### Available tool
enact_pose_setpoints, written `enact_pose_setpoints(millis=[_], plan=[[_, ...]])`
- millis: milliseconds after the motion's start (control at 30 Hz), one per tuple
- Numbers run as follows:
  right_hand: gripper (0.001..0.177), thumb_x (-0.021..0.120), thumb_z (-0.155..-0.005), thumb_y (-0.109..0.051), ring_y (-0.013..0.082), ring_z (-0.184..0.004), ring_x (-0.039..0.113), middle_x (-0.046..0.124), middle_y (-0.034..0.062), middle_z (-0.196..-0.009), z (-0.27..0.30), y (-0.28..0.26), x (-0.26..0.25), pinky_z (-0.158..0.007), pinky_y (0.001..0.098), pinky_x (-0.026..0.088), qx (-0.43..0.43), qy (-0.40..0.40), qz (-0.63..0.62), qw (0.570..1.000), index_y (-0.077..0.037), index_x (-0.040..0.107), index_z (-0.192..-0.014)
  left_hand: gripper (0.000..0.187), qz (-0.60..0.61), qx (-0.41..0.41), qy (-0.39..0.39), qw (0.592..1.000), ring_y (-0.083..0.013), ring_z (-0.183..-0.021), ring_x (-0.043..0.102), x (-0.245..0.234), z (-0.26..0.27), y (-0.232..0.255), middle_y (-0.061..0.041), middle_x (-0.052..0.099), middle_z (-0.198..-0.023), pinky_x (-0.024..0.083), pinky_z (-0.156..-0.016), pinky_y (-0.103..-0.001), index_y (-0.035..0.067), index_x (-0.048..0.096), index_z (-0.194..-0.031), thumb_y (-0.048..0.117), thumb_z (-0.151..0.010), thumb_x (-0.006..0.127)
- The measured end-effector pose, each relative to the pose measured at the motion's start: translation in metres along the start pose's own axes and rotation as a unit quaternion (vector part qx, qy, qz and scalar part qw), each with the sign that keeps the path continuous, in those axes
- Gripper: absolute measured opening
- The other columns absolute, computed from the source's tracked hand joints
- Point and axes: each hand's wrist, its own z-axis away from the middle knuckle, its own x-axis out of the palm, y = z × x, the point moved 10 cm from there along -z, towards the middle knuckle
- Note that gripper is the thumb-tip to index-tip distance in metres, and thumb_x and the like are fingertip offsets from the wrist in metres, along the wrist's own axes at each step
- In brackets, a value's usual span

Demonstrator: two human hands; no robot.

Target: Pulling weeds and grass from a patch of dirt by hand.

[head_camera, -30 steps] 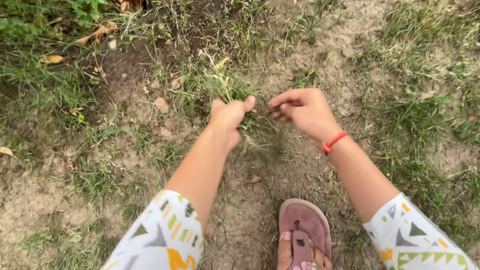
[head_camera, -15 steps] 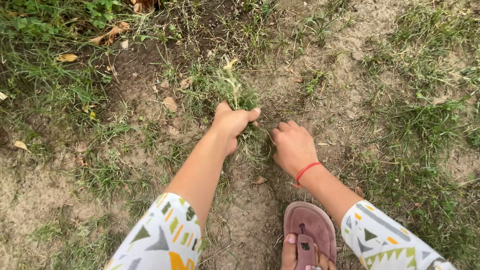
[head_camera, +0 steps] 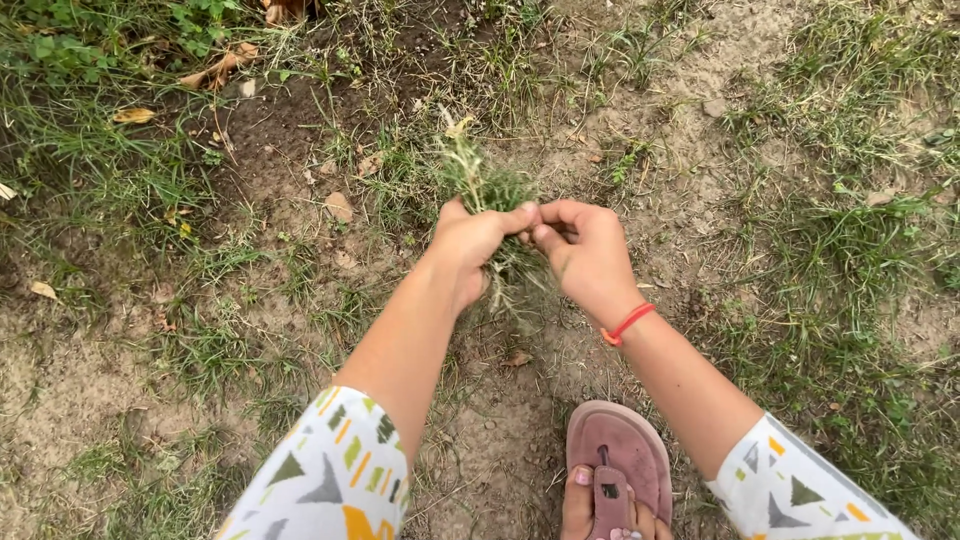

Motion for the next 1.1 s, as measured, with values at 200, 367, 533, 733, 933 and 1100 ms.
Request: enact_pose_setpoints(millis=[200, 367, 533, 733, 933, 1100], plan=[[0.018, 0.061, -0.093, -0.003, 0.0227, -0.079, 0.072, 0.076, 0.0125, -0.090, 0.010, 0.012, 0.004, -0.070, 0.0331, 0.057, -0.027, 0.001, 0.099, 0.995, -0.001, 0.075, -0.104, 0.052, 0.012, -0.054, 0.036, 0.998, -0.0264, -0.079, 0.071, -0.018, 0.013, 0.012, -0.024, 0.065, -0.096, 0.067, -0.068, -0.038, -0.003, 0.030, -0.125, -0.003, -0.087, 0.067], [0.021, 0.070, -0.084, -0.015, 0.0379, -0.084, 0.070, 0.070, 0.0191, -0.093, 0.058, 0.004, 0.082, -0.077, 0.0451, 0.057, -0.089, -0.186, 0.361, 0.910, -0.004, 0.071, -0.103, 0.057, 0.012, -0.022, 0.006, 1.000, -0.0264, -0.079, 0.072, -0.031, -0.003, 0.015, -0.026, 0.065, -0.096, 0.068, -0.069, -0.036, -0.007, 0.029, -0.126, -0.009, -0.085, 0.068], [0.028, 0.076, -0.083, -0.025, 0.0338, -0.085, 0.068, 0.067, 0.0142, -0.104, 0.101, -0.004, 0.141, -0.081, 0.0470, 0.054, -0.227, -0.277, 0.425, 0.832, -0.008, 0.068, -0.103, 0.046, 0.002, 0.020, -0.075, 0.997, -0.0251, -0.071, 0.073, -0.025, -0.022, 0.005, -0.023, 0.070, -0.092, 0.067, -0.058, -0.039, -0.016, 0.051, -0.122, -0.005, -0.083, 0.073], [0.011, 0.071, -0.075, -0.010, 0.0279, -0.100, 0.067, 0.065, 0.0065, -0.095, 0.099, -0.002, 0.146, -0.084, 0.0445, 0.053, -0.266, -0.256, 0.442, 0.817, -0.010, 0.070, -0.086, 0.051, -0.012, 0.002, -0.010, 1.000, -0.0268, -0.075, 0.074, -0.029, -0.007, 0.011, -0.024, 0.070, -0.093, 0.067, -0.062, -0.038, -0.004, 0.035, -0.119, -0.006, -0.083, 0.071], [0.016, 0.064, -0.067, -0.001, 0.0315, -0.082, 0.068, 0.073, 0.0058, -0.083, 0.089, 0.000, 0.105, -0.070, 0.0445, 0.056, -0.235, -0.149, 0.330, 0.902, -0.011, 0.072, -0.076, 0.050, -0.007, -0.003, 0.006, 1.000, -0.0277, -0.076, 0.074, -0.038, 0.003, 0.024, -0.026, 0.070, -0.095, 0.066, -0.061, -0.040, -0.004, 0.033, -0.119, -0.004, -0.085, 0.069], [0.017, 0.061, -0.088, -0.001, 0.0177, -0.079, 0.071, 0.079, 0.0082, -0.092, 0.030, 0.034, -0.016, -0.069, 0.0306, 0.056, -0.063, 0.132, 0.093, 0.985, -0.006, 0.076, -0.085, 0.058, -0.017, -0.025, 0.017, 0.999, -0.0319, -0.086, 0.076, -0.038, -0.014, 0.009, -0.033, 0.069, -0.109, 0.065, -0.069, -0.037, -0.006, 0.034, -0.127, -0.004, -0.083, 0.072]])
